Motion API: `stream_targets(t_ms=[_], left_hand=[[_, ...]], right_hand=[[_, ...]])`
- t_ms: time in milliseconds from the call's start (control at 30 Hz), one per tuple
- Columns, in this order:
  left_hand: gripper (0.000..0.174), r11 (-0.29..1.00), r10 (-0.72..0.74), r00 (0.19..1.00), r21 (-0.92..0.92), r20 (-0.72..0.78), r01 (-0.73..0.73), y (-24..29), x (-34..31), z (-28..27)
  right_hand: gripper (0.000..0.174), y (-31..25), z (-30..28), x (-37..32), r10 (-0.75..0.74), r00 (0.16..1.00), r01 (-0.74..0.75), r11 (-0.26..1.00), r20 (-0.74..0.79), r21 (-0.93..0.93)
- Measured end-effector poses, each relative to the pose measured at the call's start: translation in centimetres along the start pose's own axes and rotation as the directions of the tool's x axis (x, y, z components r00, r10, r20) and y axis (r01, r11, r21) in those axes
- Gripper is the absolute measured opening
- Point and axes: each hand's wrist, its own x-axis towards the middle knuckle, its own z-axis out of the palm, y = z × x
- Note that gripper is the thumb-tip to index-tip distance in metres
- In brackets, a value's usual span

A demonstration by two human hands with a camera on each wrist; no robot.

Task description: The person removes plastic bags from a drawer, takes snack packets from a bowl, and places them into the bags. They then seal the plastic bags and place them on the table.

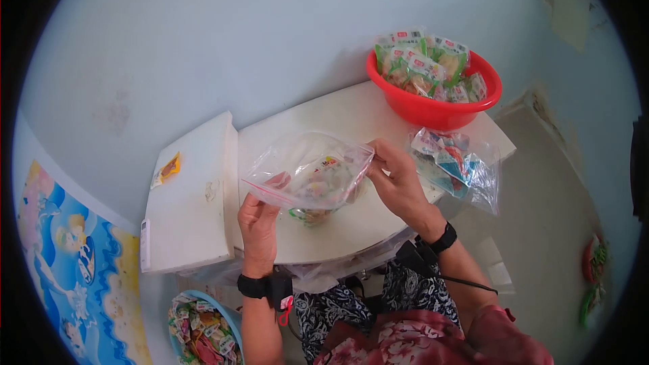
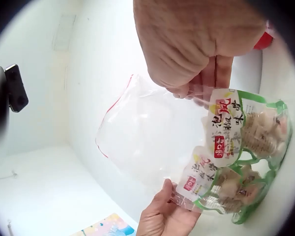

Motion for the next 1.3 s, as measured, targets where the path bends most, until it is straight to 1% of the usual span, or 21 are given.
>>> stream_targets(t_ms=[100, 200, 300, 367, 400, 467, 500, 567, 667, 733, 767, 833, 867, 967, 1000, 1067, 1100, 1167, 1233, 1267, 1300], left_hand=[[0.036, 0.998, 0.000, 1.000, -0.065, -0.024, -0.001, -0.6, -0.4, 0.8], [0.038, 0.988, -0.002, 0.999, -0.153, -0.035, -0.003, -1.3, -0.4, 1.5], [0.039, 0.961, -0.003, 0.998, -0.275, -0.070, -0.017, -2.3, -0.3, 1.8], [0.039, 0.942, -0.010, 0.996, -0.335, -0.094, -0.022, -3.5, -0.2, 1.5], [0.039, 0.938, -0.017, 0.989, -0.345, -0.145, -0.034, -3.9, -0.1, 1.5], [0.039, 0.930, -0.034, 0.969, -0.363, -0.243, -0.059, -4.3, 0.1, 1.9], [0.038, 0.929, -0.048, 0.965, -0.368, -0.259, -0.052, -4.3, 0.2, 2.1], [0.035, 0.925, -0.080, 0.955, -0.378, -0.287, -0.036, -4.1, 0.6, 2.7], [0.033, 0.956, -0.066, 0.957, -0.293, -0.282, -0.020, -5.3, 0.7, 1.9], [0.032, 0.939, -0.104, 0.941, -0.345, -0.323, -0.014, -5.5, 0.8, 2.3], [0.032, 0.929, -0.123, 0.931, -0.369, -0.344, -0.014, -5.3, 0.8, 2.5], [0.035, 0.927, -0.192, 0.915, -0.370, -0.356, 0.051, -4.6, 0.5, 2.8], [0.037, 0.924, -0.229, 0.904, -0.373, -0.361, 0.086, -4.2, 0.2, 3.0], [0.047, 0.944, -0.101, 0.970, -0.328, -0.221, 0.023, -3.3, -0.4, 4.5], [0.050, 0.972, -0.095, 0.982, -0.229, -0.166, 0.056, -3.9, -0.8, 3.9], [0.057, 0.996, -0.092, 0.994, -0.015, -0.057, 0.091, -4.3, -1.5, 2.6], [0.059, 0.992, -0.126, 0.992, 0.009, 0.008, 0.126, -4.5, -1.7, 2.3], [0.065, 0.979, -0.201, 0.971, 0.064, 0.131, 0.194, -2.3, -1.7, 3.7], [0.063, 0.968, -0.218, 0.965, 0.159, 0.142, 0.195, -3.1, -1.7, 3.0], [0.063, 0.959, -0.226, 0.963, 0.206, 0.148, 0.193, -3.2, -1.7, 2.8], [0.061, 0.962, -0.219, 0.966, 0.196, 0.137, 0.190, -3.3, -2.0, 2.8]], right_hand=[[0.008, 1.8, 0.1, -0.2, 0.034, 0.999, -0.033, 0.993, -0.001, 0.109], [0.009, 2.4, 0.0, -0.3, 0.110, 0.993, -0.118, 0.974, 0.050, 0.192], [0.018, 1.9, 0.9, -0.4, 0.125, 0.992, -0.129, 0.971, 0.034, 0.200], [0.026, 1.6, 1.8, -0.3, 0.116, 0.993, -0.110, 0.983, -0.034, 0.145], [0.029, 1.5, 2.2, -0.2, 0.108, 0.992, -0.099, 0.988, -0.070, 0.116], [0.033, 2.7, 3.1, -0.6, 0.176, 0.982, -0.166, 0.977, -0.063, 0.131], [0.035, 3.2, 3.5, -0.9, 0.211, 0.976, -0.201, 0.970, -0.061, 0.138], [0.035, 3.6, 3.9, -1.4, 0.217, 0.975, -0.207, 0.965, -0.053, 0.160], [0.030, 3.4, 4.5, -1.9, 0.245, 0.966, -0.230, 0.959, -0.079, 0.165], [0.029, 3.4, 4.8, -2.0, 0.236, 0.963, -0.217, 0.966, -0.133, 0.142], [0.028, 3.6, 4.8, -2.0, 0.256, 0.956, -0.227, 0.955, -0.142, 0.189], [0.027, 3.9, 4.5, -2.0, 0.303, 0.940, -0.251, 0.926, -0.156, 0.283], [0.026, 3.9, 4.2, -2.1, 0.291, 0.946, -0.245, 0.931, -0.142, 0.271], [0.024, 3.5, 3.3, -2.3, 0.277, 0.954, -0.239, 0.933, -0.112, 0.271], [0.024, 3.4, 3.2, -2.2, 0.285, 0.953, -0.244, 0.924, -0.103, 0.295], [0.024, 3.3, 3.5, -2.0, 0.315, 0.941, -0.251, 0.896, -0.126, 0.368], [0.023, 3.4, 3.9, -1.8, 0.342, 0.927, -0.252, 0.874, -0.156, 0.416], [0.023, 3.7, 4.3, -1.9, 0.383, 0.907, -0.259, 0.836, -0.177, 0.484], [0.022, 4.4, 4.6, -2.2, 0.408, 0.898, -0.270, 0.807, -0.164, 0.526], [0.022, 4.3, 4.9, -2.3, 0.395, 0.901, -0.260, 0.824, -0.179, 0.504], [0.021, 4.1, 5.3, -2.6, 0.381, 0.904, -0.250, 0.840, -0.194, 0.482]])
